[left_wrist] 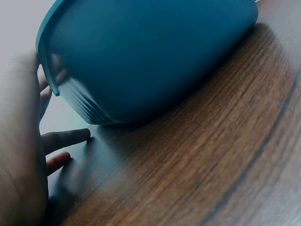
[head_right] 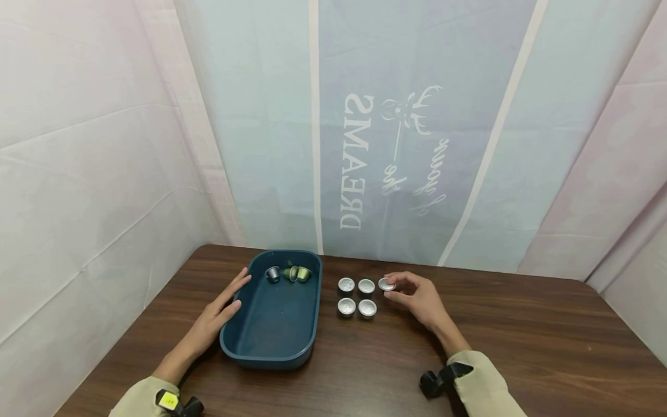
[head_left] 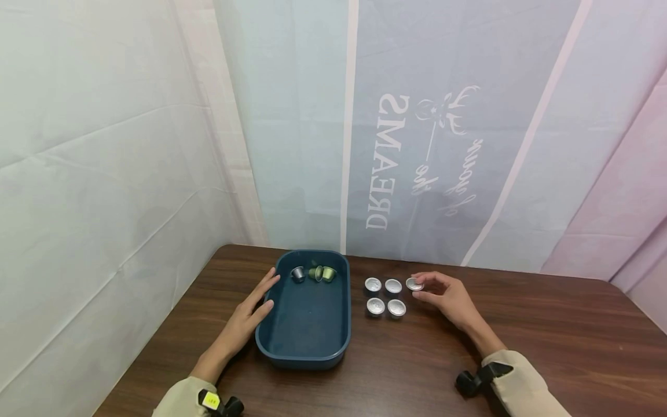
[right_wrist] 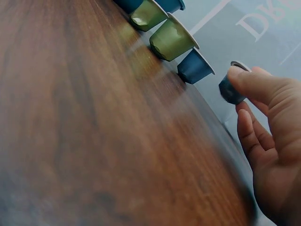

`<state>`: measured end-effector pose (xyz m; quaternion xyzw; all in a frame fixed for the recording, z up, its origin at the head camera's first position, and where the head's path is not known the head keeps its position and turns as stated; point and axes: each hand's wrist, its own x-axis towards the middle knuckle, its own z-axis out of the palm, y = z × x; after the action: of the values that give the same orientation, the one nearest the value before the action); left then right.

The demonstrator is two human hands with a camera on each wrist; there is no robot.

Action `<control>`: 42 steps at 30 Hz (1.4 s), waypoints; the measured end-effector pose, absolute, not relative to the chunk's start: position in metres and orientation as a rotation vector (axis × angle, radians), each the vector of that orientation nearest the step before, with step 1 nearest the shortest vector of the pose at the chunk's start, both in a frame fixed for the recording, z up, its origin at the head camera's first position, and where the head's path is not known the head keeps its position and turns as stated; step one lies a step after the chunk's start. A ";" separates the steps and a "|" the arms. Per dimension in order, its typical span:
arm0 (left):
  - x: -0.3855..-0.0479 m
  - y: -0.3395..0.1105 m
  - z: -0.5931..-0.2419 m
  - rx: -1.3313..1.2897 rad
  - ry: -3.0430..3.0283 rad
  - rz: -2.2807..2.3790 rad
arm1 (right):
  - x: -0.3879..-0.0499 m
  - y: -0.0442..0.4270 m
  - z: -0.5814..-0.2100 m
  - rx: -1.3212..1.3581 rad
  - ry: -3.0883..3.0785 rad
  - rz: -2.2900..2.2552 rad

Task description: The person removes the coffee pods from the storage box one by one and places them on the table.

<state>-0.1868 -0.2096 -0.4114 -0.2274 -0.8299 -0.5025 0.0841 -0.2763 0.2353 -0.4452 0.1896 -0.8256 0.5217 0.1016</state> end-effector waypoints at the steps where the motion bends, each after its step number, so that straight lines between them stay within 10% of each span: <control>1: -0.187 -0.210 -0.411 -0.679 -2.477 -1.499 | -0.277 0.236 -0.446 0.562 -2.450 1.520; 42: -0.188 -0.210 -0.413 -0.681 -2.471 -1.508 | -0.254 0.218 -0.421 0.629 -2.494 1.306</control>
<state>-0.1877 -0.2102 -0.4129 -0.2283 -0.8280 -0.5053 0.0835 -0.2541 0.2179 -0.4213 0.2163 -0.8575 0.4489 0.1280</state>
